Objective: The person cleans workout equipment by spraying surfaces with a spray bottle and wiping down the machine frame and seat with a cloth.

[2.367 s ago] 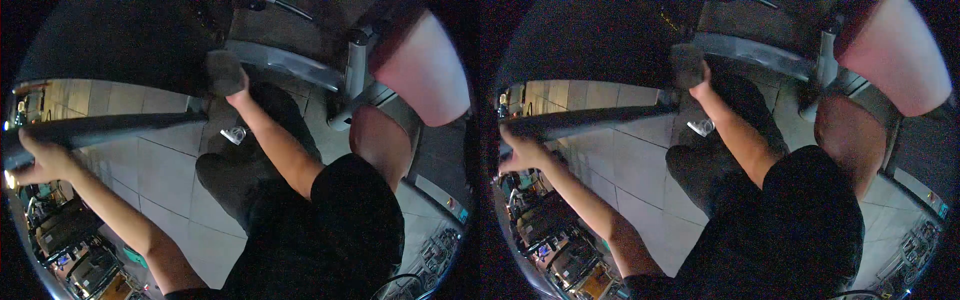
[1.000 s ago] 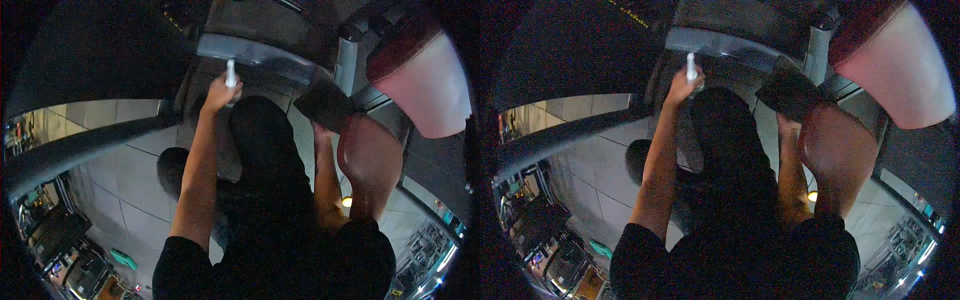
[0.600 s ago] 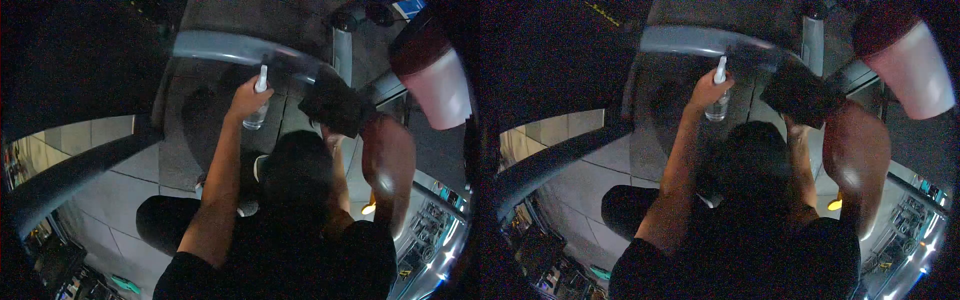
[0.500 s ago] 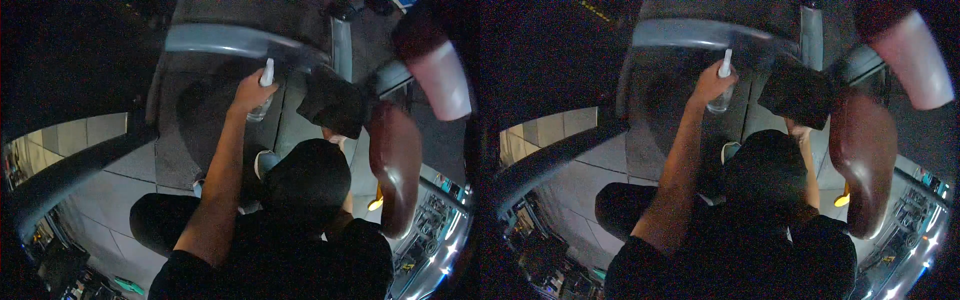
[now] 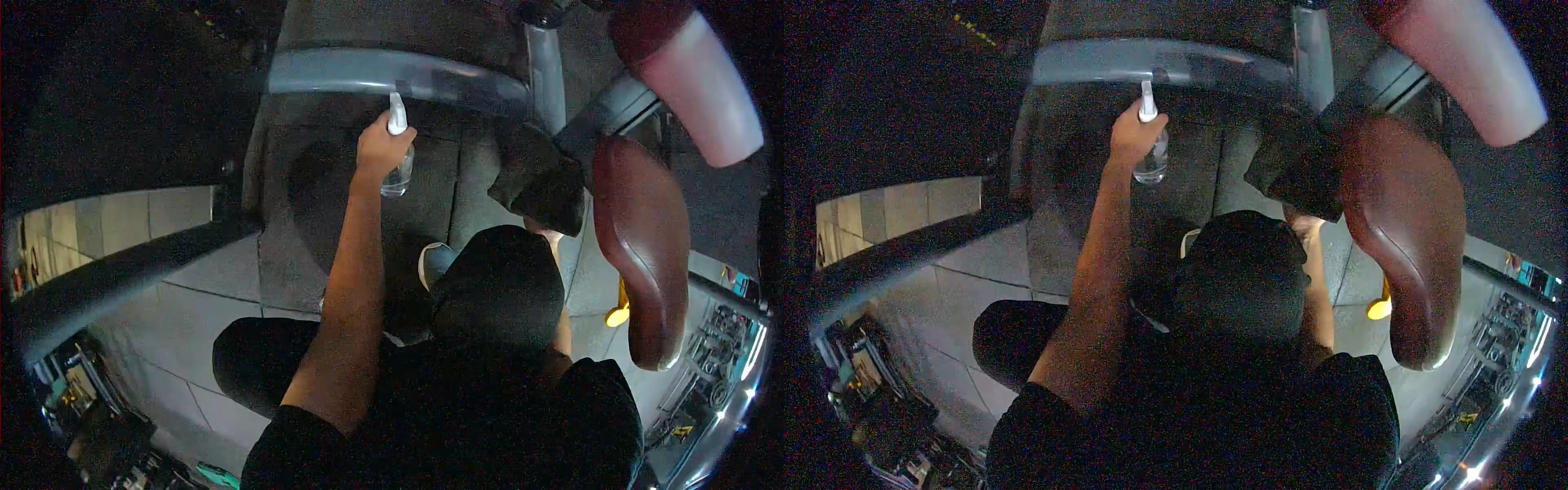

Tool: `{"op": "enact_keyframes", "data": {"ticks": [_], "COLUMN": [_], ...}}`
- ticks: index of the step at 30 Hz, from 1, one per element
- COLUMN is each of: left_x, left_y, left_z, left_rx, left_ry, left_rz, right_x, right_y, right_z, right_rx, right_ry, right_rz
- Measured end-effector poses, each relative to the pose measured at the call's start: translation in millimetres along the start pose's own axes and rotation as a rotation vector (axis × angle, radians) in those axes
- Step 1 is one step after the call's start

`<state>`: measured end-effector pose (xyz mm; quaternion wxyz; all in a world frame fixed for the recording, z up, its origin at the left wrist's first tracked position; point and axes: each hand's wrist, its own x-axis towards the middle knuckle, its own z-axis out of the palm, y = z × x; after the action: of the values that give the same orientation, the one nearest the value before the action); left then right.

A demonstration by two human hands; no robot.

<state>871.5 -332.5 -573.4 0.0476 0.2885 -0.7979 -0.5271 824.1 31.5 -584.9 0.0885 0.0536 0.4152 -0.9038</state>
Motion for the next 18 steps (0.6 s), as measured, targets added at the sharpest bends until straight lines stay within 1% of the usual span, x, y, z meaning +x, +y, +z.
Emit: {"op": "enact_keyframes", "data": {"ticks": [3,7,8,9,10,11,12,14,16,18], "left_x": [-4,-16,-19,-22,-23,-23,-28,-46,-70,-100], "left_y": [-6,-11,-7,-6,-4,0,13,51,67,71], "left_z": [-13,-20,-27,-31,-39,-47,-61,-96,-129,-162], "left_rx": [-0.019,0.018,0.029,0.035,0.092,0.152,0.160,0.140,0.277,0.353], "left_ry": [0.068,0.080,0.093,0.097,0.054,0.008,0.005,-0.119,-0.139,-0.101], "left_rz": [-0.005,-0.016,-0.018,-0.027,-0.005,0.018,0.015,-0.041,0.053,0.221], "right_x": [4,10,18,30,46,64,88,136,159,133], "right_y": [4,11,14,16,17,18,23,38,57,51], "right_z": [0,-9,-20,-45,-65,-65,-67,-59,-54,113], "right_rx": [-0.028,-0.080,-0.079,0.044,0.172,0.180,-0.220,-1.025,-1.831,-1.771], "right_ry": [-0.027,-0.046,-0.051,-0.185,-0.322,-0.322,-0.348,-0.374,-0.376,-0.801], "right_rz": [-0.009,-0.021,-0.013,0.021,0.049,0.050,-0.003,-0.104,-0.202,-0.600]}}
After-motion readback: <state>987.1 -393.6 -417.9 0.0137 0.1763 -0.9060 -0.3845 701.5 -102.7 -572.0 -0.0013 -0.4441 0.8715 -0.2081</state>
